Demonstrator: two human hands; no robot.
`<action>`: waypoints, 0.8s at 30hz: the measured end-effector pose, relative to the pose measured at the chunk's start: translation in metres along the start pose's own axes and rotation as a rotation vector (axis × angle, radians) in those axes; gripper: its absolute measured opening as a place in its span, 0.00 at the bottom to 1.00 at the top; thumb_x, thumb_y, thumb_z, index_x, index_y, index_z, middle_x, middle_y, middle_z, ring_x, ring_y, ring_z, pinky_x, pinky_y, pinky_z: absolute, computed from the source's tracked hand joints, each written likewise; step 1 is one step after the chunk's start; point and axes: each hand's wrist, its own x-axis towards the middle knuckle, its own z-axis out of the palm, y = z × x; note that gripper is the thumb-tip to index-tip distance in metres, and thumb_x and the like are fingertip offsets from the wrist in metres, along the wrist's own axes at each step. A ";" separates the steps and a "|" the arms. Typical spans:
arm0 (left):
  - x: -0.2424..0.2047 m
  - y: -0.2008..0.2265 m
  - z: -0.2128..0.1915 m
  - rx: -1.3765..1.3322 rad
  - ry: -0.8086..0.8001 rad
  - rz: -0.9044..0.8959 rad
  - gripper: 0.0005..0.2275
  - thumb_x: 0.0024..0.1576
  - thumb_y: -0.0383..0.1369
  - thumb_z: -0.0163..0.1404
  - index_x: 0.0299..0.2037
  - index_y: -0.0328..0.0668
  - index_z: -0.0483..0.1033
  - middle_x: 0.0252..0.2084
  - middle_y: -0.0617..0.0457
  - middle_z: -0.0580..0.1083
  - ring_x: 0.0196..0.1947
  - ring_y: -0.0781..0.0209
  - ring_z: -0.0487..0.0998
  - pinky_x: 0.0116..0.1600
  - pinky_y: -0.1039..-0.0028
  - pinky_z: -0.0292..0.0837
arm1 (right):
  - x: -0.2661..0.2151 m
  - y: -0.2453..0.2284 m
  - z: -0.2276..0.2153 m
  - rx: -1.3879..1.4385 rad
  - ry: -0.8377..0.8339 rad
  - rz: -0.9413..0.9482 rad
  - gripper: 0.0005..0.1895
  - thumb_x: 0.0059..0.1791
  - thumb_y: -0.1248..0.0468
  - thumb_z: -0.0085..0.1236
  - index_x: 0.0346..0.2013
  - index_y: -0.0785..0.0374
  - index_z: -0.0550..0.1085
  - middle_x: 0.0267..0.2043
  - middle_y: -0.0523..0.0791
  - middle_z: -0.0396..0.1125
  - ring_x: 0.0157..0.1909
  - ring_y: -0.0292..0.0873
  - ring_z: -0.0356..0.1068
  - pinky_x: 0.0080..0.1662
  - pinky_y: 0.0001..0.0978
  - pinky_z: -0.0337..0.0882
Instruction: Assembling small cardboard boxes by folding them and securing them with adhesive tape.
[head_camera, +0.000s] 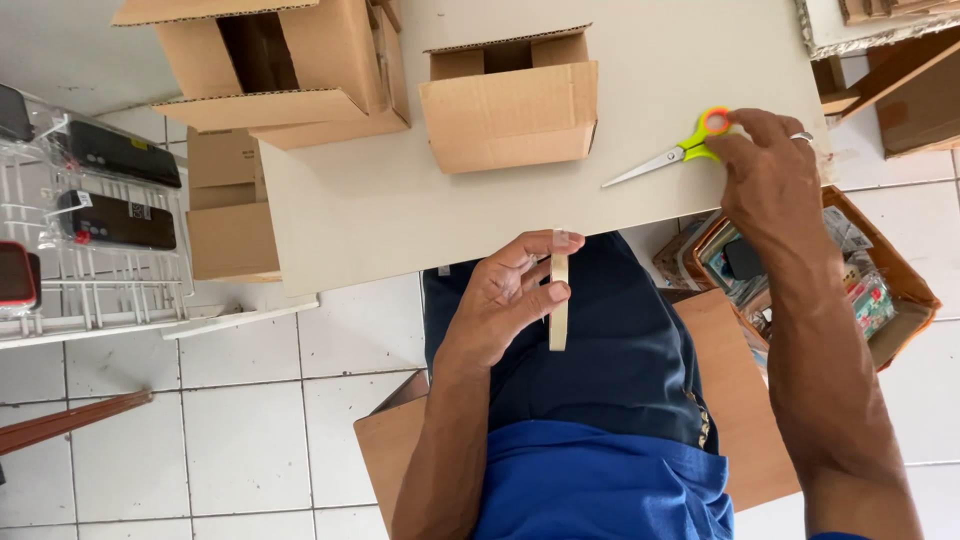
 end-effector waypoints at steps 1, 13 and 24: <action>-0.001 0.001 0.000 0.000 0.001 0.000 0.14 0.64 0.33 0.53 0.59 0.46 0.71 0.61 0.49 0.72 0.70 0.53 0.68 0.76 0.62 0.61 | -0.002 0.011 0.008 0.000 -0.001 -0.001 0.14 0.59 0.75 0.50 0.54 0.67 0.82 0.64 0.57 0.70 0.59 0.65 0.64 0.47 0.58 0.68; 0.002 -0.005 0.001 0.008 0.123 -0.011 0.11 0.63 0.35 0.52 0.54 0.47 0.76 0.58 0.49 0.76 0.66 0.55 0.72 0.71 0.61 0.67 | -0.001 0.031 0.021 -0.059 0.040 -0.051 0.06 0.59 0.69 0.62 0.48 0.66 0.84 0.56 0.49 0.72 0.39 0.58 0.73 0.36 0.51 0.73; -0.001 -0.001 0.004 -0.021 0.143 0.068 0.11 0.63 0.35 0.53 0.54 0.48 0.76 0.58 0.51 0.76 0.67 0.56 0.72 0.73 0.61 0.62 | 0.014 -0.015 -0.013 -0.103 -0.311 0.144 0.21 0.55 0.71 0.46 0.64 0.62 0.68 0.56 0.59 0.66 0.38 0.68 0.69 0.35 0.61 0.71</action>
